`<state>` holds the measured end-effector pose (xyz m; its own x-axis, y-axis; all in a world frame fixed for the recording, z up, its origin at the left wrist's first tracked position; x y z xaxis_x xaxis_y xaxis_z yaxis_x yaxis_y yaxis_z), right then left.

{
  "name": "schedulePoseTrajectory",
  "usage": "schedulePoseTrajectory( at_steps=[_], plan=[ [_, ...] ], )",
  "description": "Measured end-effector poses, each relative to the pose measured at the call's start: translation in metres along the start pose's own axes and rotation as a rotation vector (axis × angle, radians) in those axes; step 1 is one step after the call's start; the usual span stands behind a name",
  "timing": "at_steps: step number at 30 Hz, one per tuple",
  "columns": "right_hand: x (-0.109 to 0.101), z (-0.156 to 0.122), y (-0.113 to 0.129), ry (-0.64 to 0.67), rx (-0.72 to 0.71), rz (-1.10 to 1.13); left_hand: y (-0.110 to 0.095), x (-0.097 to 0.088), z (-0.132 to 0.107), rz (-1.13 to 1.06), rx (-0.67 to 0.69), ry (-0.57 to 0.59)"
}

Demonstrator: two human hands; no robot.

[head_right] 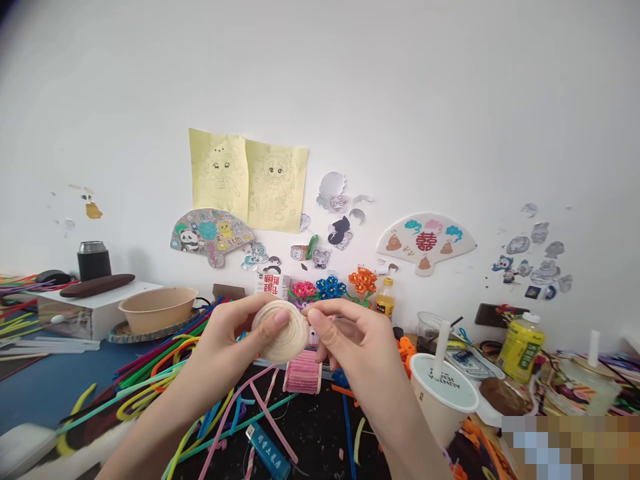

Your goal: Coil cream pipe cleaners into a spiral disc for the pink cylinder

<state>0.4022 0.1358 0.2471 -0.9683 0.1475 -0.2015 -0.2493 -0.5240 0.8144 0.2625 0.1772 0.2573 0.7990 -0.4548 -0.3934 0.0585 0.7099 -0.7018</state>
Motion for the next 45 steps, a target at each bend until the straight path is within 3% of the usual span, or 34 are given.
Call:
schedulePoseTrajectory(
  at_steps=[8,11,21,34,38,41,45],
  plan=[
    [0.026,0.002,-0.041,0.290,0.253,0.411,0.015,0.012,0.000,-0.162,-0.142,0.155],
    [0.038,0.002,-0.044,0.393,0.267,0.516,0.018,0.016,-0.001,-0.208,-0.175,0.196],
    [0.060,0.001,-0.051,0.530,0.272,0.638,0.018,0.021,-0.007,-0.187,-0.216,0.294],
    [0.061,0.000,-0.041,0.485,0.234,0.573,0.018,0.013,-0.004,-0.137,-0.180,0.237],
    [0.046,0.000,-0.039,0.387,0.224,0.570,0.010,0.008,0.000,-0.281,-0.081,0.182],
    [0.043,-0.001,-0.038,0.384,0.212,0.515,0.006,0.003,0.003,-0.394,0.000,0.132],
    [0.064,-0.003,-0.035,0.505,0.200,0.568,0.001,0.001,0.004,-0.471,0.110,0.118]
  ],
)
Point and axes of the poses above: each hand's wrist, its own z-axis towards the middle knuckle, its own x-axis out of the palm, y = z × x, the point moved 10 cm from there along z, towards the middle knuckle, and after that the axes turned 10 degrees about y, right-handed, at the moved point
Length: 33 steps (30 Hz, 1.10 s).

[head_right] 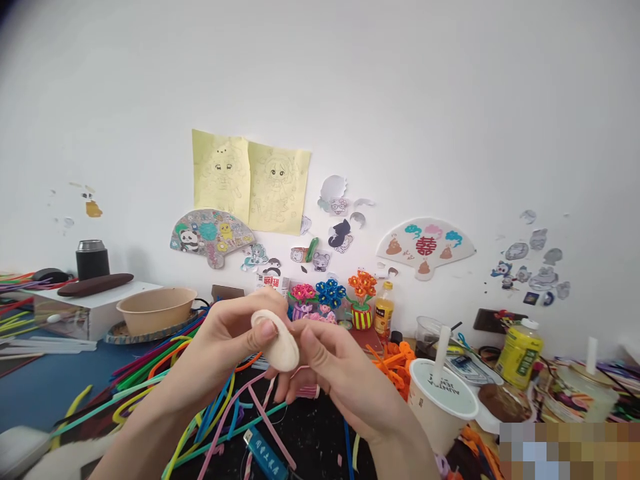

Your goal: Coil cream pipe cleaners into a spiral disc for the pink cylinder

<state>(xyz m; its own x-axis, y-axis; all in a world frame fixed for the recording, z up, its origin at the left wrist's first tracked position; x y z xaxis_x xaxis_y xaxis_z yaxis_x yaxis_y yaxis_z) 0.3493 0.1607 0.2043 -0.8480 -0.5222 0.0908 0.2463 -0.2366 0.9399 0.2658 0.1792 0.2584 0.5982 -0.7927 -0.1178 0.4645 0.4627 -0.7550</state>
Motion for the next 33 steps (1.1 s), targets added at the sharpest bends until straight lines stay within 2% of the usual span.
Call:
schedulePoseTrajectory(
  at_steps=[3,6,8,10,13,15,18,21,25,29,33],
  plan=[
    [0.012,0.008,-0.007,0.045,0.020,0.113,-0.002,0.001,-0.002,-0.073,0.082,0.022],
    [0.014,0.012,-0.008,0.021,0.025,0.195,0.002,0.003,-0.004,-0.111,0.058,0.054],
    [0.010,0.014,-0.006,-0.016,0.000,0.233,0.002,-0.002,-0.004,-0.006,0.025,0.013],
    [0.001,0.013,-0.003,-0.108,-0.037,0.238,-0.003,-0.011,-0.006,0.166,0.000,-0.087],
    [-0.018,0.004,0.006,-0.312,-0.113,0.166,-0.015,-0.025,-0.011,0.402,-0.012,-0.232],
    [-0.025,-0.004,0.014,-0.421,-0.160,0.099,-0.018,-0.027,-0.012,0.469,-0.031,-0.243],
    [-0.027,-0.012,0.025,-0.514,-0.203,-0.001,-0.018,-0.025,-0.010,0.483,-0.075,-0.201],
    [-0.023,-0.015,0.029,-0.541,-0.223,-0.055,-0.018,-0.021,-0.008,0.493,-0.087,-0.179],
    [-0.017,-0.012,0.026,-0.499,-0.196,-0.114,-0.018,-0.014,-0.007,0.508,-0.095,-0.175],
    [-0.018,-0.015,0.031,-0.490,-0.156,-0.306,-0.020,-0.008,-0.008,0.589,-0.099,-0.138],
    [-0.019,-0.021,0.043,-0.504,-0.186,-0.455,-0.030,-0.005,-0.008,0.679,-0.043,-0.148]
  ],
)
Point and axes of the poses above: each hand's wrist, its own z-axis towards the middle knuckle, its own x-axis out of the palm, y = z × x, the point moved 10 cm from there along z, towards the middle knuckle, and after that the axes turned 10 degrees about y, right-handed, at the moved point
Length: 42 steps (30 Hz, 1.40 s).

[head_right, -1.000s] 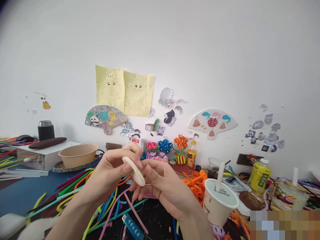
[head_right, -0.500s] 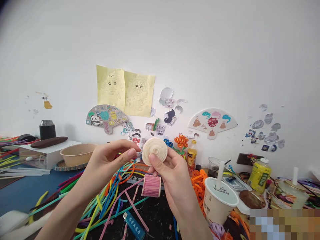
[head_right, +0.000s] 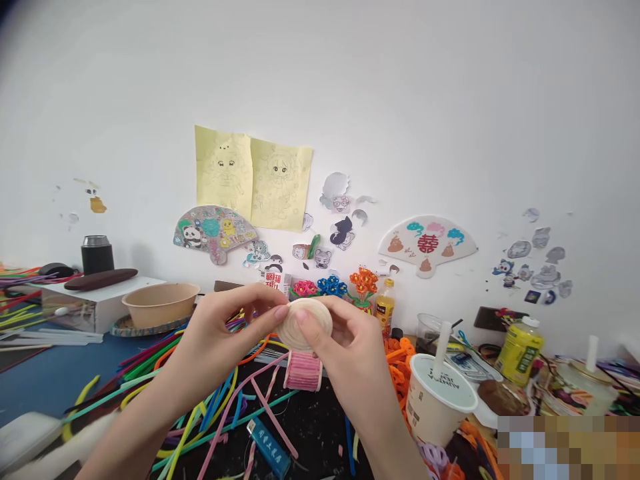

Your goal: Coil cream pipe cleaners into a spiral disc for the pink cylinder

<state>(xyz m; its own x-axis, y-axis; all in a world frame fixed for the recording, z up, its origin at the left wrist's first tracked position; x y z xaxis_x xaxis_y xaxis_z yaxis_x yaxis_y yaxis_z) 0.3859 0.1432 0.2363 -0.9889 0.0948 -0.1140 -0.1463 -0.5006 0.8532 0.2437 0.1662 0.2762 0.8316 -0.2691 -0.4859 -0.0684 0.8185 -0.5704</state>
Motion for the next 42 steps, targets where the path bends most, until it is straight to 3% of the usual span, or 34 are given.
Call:
schedulePoseTrajectory(
  at_steps=[9,17,26,32,37,42],
  plan=[
    [-0.005,-0.003,0.001,0.000,0.057,-0.036,-0.001,-0.003,-0.001,0.037,0.065,-0.112],
    [-0.010,-0.003,0.006,-0.059,-0.036,0.001,-0.012,0.000,-0.002,0.094,0.089,-0.090],
    [-0.011,-0.003,0.004,-0.092,-0.027,0.029,-0.001,0.002,-0.004,0.009,0.005,-0.123],
    [-0.004,-0.002,0.004,-0.007,-0.014,-0.004,-0.005,0.002,-0.004,0.092,-0.005,-0.146],
    [-0.004,-0.004,0.011,-0.006,-0.019,-0.188,-0.014,0.003,-0.005,0.199,0.053,-0.121],
    [-0.004,-0.008,0.031,-0.021,-0.165,-0.466,-0.029,0.010,-0.007,0.510,0.175,-0.061]
  ],
)
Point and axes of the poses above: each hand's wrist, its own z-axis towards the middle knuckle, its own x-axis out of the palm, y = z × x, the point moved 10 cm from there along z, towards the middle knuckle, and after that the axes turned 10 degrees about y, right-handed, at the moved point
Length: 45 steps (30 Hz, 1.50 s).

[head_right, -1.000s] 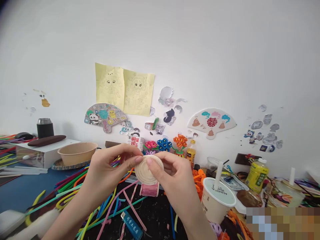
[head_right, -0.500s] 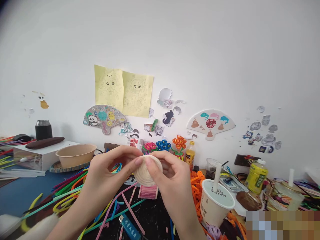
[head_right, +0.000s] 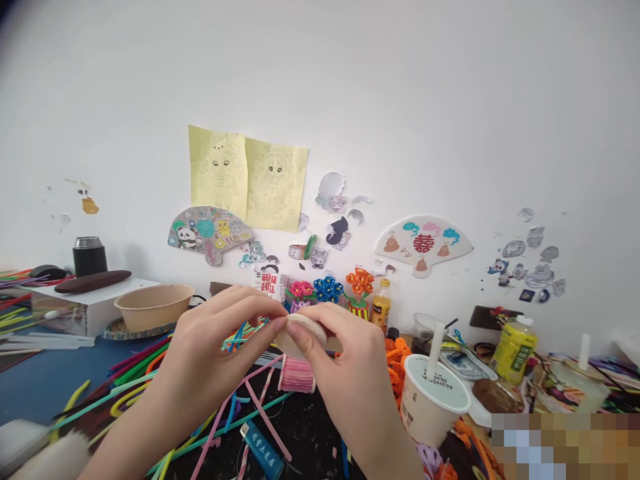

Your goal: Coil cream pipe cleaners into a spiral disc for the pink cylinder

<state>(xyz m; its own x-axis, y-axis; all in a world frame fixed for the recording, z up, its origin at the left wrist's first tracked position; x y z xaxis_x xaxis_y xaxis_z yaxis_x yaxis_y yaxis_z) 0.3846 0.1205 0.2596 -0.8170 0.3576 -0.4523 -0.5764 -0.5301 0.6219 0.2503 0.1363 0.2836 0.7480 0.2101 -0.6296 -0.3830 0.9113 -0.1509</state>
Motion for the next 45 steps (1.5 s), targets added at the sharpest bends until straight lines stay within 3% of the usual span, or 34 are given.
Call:
schedulePoseTrajectory(
  at_steps=[6,18,24,37,45],
  plan=[
    [-0.001,-0.003,0.015,-0.031,-0.153,-0.142,-0.022,0.001,-0.004,0.299,0.189,-0.046],
    [0.005,-0.006,0.032,-0.060,-0.269,-0.219,-0.037,-0.004,-0.009,0.450,0.232,-0.118],
    [0.004,-0.008,0.035,-0.062,-0.292,-0.196,-0.044,-0.009,-0.012,0.511,0.254,-0.199],
    [0.000,-0.005,0.020,-0.105,-0.178,-0.155,-0.050,-0.001,-0.012,0.615,0.296,-0.172],
    [-0.001,-0.007,0.027,-0.143,-0.234,-0.204,-0.050,-0.004,-0.014,0.582,0.285,-0.242]
  ],
)
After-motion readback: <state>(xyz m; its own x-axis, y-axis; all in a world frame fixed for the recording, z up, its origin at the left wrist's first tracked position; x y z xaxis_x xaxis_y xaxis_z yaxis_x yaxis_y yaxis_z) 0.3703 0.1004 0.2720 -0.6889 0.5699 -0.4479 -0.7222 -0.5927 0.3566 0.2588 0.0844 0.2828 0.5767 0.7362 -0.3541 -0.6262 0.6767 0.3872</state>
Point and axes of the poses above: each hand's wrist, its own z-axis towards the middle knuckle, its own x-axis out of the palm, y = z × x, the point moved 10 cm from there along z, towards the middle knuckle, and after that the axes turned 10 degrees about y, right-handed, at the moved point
